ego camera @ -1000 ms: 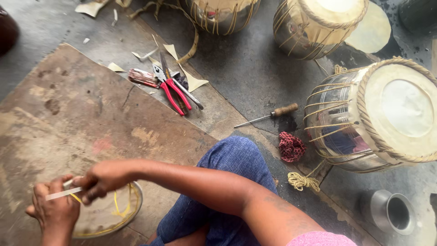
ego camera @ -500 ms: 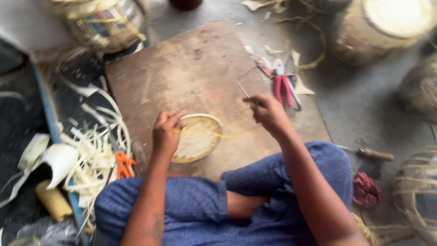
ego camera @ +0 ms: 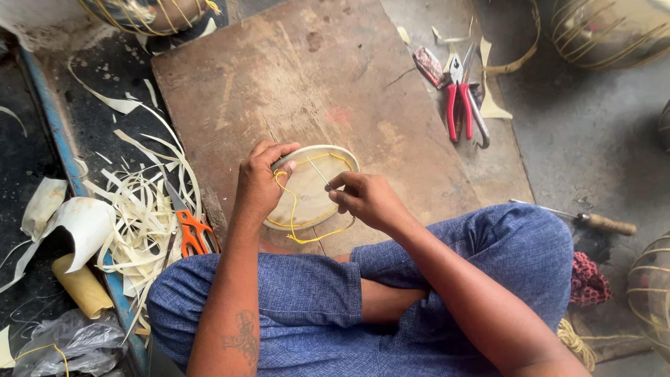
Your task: The person weaves a thin yellow cord through a small white drumhead while holding it by hand, periodically pulling the cord tight and wrapping it around the rim.
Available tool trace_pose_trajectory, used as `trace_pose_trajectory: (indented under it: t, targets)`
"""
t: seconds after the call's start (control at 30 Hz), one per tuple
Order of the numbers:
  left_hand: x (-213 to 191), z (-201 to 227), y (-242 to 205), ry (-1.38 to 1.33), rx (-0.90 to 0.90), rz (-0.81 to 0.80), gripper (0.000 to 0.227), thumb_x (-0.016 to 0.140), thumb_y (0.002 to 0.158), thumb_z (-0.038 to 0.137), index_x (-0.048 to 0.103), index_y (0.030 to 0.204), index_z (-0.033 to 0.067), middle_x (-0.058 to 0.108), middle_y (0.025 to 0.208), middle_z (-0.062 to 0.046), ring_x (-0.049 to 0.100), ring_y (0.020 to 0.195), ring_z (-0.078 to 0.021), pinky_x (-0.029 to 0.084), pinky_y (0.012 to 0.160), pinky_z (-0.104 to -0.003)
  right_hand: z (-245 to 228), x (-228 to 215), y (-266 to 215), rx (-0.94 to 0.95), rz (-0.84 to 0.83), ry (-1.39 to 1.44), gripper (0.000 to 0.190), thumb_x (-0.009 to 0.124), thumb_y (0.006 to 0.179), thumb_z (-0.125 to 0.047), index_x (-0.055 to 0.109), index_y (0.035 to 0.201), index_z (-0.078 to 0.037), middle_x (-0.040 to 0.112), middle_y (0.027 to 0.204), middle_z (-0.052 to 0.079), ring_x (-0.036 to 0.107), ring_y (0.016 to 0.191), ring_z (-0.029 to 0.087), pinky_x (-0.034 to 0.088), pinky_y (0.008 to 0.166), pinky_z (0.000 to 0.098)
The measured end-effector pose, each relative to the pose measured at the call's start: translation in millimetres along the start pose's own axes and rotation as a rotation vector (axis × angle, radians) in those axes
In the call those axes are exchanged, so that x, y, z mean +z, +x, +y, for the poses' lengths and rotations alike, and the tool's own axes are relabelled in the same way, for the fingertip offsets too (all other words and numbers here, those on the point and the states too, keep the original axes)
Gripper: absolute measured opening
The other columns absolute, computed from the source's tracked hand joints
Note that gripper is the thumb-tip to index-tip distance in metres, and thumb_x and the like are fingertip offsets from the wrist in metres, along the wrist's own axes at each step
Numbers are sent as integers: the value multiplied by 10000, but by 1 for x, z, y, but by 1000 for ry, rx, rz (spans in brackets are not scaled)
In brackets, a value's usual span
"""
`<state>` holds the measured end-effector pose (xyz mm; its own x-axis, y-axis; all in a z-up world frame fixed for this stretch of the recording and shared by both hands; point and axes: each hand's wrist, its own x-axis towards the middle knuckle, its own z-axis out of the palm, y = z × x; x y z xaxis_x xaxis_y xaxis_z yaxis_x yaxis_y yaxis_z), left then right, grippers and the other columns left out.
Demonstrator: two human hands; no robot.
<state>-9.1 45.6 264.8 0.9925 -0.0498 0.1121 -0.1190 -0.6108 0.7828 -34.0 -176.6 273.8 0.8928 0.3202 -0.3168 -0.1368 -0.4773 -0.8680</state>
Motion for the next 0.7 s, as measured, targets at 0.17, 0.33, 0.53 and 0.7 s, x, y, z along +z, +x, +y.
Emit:
trace_pose_trajectory:
  t: [0.17, 0.33, 0.53, 0.7]
  targets:
    - [5, 6, 3, 36, 23, -3, 294, 740, 873, 49, 753, 1162, 102, 695, 1050, -89, 699, 966, -264, 555, 846, -382, 3, -6, 4, -12, -13, 35, 250, 694, 923, -213, 744, 1126, -75, 757, 732, 56, 720, 677, 88, 546, 582, 266]
    - [6, 8, 2, 60, 70, -26, 298, 753, 867, 79, 759, 1163, 116, 699, 1084, -98, 703, 1000, -281, 560, 859, -384, 2, -9, 3, 60, -36, 78, 235, 680, 929, -206, 749, 1107, -69, 742, 707, 64, 673, 613, 97, 527, 553, 282]
    - [17, 16, -9, 45, 21, -63, 290, 750, 868, 98, 748, 1156, 136, 704, 1087, -79, 726, 961, -259, 587, 831, -359, 7, -10, -4, 98, -65, 195, 207, 642, 938, -180, 725, 1064, -38, 700, 683, 51, 651, 602, 85, 515, 534, 278]
    - [21, 26, -23, 37, 123, -35, 265, 760, 845, 57, 737, 1107, 95, 697, 1034, -81, 717, 930, -252, 578, 804, -383, 9, -12, -17, 92, -48, 129, 157, 630, 912, -127, 702, 993, -13, 701, 687, 43, 655, 611, 89, 533, 548, 277]
